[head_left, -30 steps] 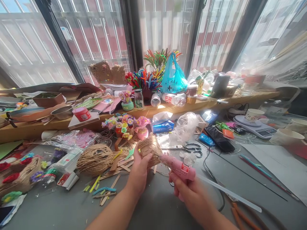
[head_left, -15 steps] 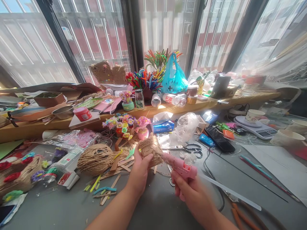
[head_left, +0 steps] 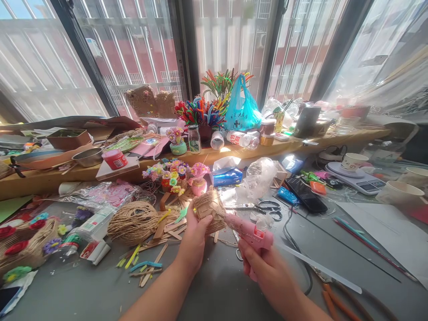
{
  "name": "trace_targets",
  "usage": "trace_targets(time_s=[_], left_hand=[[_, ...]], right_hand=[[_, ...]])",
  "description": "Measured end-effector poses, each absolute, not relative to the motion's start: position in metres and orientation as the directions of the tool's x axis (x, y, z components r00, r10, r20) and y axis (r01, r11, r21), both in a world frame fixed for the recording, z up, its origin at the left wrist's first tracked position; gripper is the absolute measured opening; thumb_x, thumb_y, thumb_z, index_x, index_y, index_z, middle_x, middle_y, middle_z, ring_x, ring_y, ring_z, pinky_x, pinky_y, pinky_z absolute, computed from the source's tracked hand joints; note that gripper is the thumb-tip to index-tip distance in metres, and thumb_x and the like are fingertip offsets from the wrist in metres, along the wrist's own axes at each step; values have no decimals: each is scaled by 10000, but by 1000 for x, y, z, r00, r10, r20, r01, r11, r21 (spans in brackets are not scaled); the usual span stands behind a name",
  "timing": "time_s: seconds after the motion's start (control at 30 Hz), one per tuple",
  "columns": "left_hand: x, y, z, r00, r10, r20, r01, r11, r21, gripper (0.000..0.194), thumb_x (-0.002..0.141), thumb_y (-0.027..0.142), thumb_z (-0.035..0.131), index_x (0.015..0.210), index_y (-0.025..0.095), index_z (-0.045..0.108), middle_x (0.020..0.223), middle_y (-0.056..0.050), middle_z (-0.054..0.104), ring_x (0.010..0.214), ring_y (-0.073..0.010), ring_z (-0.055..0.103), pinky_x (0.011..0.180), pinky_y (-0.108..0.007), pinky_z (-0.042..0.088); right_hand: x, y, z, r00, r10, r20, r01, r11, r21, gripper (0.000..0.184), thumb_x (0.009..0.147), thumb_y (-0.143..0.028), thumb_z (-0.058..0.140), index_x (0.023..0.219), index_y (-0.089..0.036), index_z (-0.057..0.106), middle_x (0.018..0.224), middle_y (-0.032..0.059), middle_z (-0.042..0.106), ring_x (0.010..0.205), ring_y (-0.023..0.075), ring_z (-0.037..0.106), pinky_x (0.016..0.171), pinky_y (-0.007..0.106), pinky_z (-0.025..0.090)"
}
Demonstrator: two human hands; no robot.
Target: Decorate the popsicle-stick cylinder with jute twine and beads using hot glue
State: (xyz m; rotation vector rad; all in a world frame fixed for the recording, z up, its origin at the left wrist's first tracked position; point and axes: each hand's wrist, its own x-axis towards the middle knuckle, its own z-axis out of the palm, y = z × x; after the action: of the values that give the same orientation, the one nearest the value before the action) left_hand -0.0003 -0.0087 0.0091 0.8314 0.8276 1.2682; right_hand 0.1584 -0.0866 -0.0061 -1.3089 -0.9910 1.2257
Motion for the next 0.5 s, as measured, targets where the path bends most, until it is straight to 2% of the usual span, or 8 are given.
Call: trace_targets(time_s=[0.2,0.33,0.5], left_hand=[[0,-8,8,118,991,-55,-465,105,879,726,919,299,728,1556,334,380,1425,-85,699,1390,-295,620,1196,-500,436],[0,-9,8,114,992,-54,-464,102,880,731,939,290,709,1572,339,347,1466,-79,678,1403,-277,610,1207,-482,426],[0,-9,8,106,993,-59,-462,102,881,756,917,307,736,1567,343,353,1472,-76,684,1391,-268,625,1188,-451,447]], right_hand=[[157,-89,-2,183,972,-149,-79,-136,-988,616,841,-688,751,1240,-221,799,547,-31,546,508,174,498,481,278,392],[160,-88,-8,138,983,-124,-48,-118,-992,607,876,-674,725,1278,-224,783,565,-22,562,515,182,522,469,281,426],[160,-86,-14,165,982,-90,-30,-87,-996,575,869,-692,720,1201,-235,827,549,-14,556,503,177,503,467,287,455]])
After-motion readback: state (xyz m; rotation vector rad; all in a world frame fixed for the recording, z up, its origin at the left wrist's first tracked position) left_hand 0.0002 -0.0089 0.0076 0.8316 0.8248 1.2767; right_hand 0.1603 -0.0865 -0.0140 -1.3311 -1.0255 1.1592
